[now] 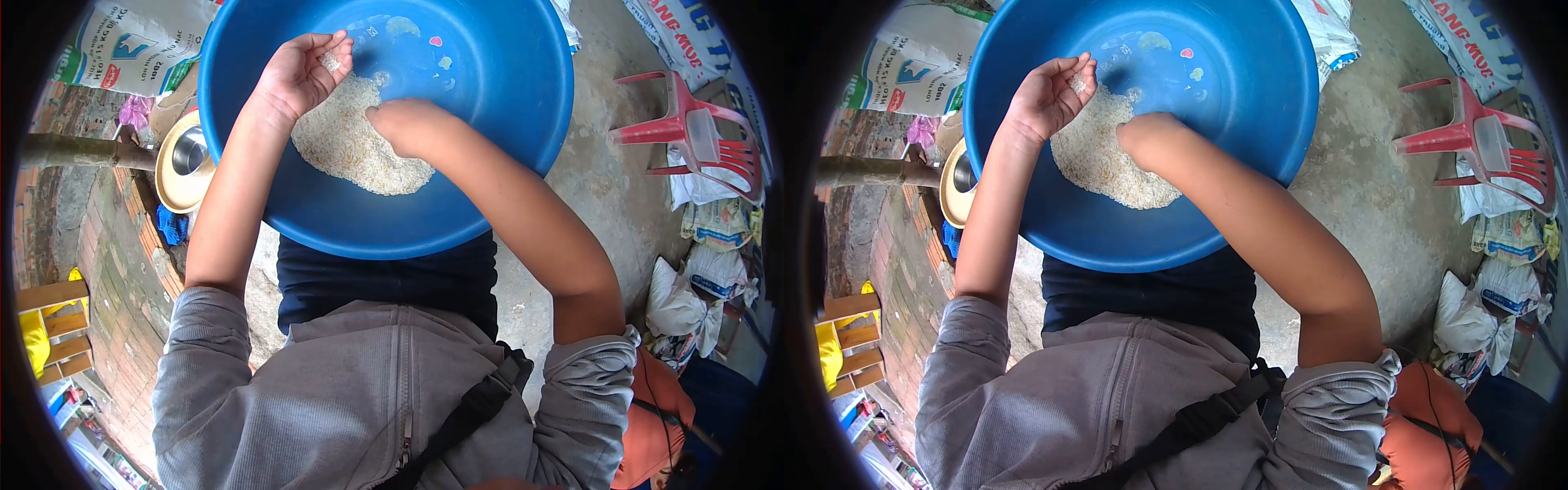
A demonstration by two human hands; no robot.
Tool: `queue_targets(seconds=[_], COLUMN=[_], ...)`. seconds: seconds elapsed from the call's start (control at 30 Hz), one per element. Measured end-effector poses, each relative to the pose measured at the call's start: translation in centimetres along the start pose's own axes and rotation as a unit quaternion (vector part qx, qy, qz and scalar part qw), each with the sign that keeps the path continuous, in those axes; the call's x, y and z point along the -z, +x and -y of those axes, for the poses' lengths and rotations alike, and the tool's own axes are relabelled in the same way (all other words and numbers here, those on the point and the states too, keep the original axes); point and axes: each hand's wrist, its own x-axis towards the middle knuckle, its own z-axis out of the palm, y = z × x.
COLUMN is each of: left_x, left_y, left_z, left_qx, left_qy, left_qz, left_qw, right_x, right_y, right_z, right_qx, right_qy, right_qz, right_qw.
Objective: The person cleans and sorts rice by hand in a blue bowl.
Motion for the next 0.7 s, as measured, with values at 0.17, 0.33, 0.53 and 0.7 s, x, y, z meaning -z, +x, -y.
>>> queue_targets(seconds=[0.17, 0.33, 0.53, 0.7], left_x=[0.3, -0.4, -1.4, 0.2], left_y=[-0.1, -0.4, -1.0, -0.2], left_z=[-0.1, 0.3, 1.5, 2.3], left_qx=[-0.031, -0.023, 0.001, 0.056], left_qy=[-0.005, 0.012, 0.093, 0.079], left_qz=[-0.049, -0.053, -0.072, 0.037], left_qw=[0.998, 0.998, 0.993, 0.995], right_x=[0.2, -0.2, 3.3, 3.4], right_y=[-0.5, -0.1, 0.5, 0.6], right_z=[1.5, 0.5, -1.6, -0.5], right_qx=[0.013, -0.032, -0.007, 0.086], right_qy=[-0.081, -0.033, 0.06, 0.154], right_qz=[0.186, 0.136, -0.249, -0.363], right_qw=[0.979, 0.99, 0.966, 0.915])
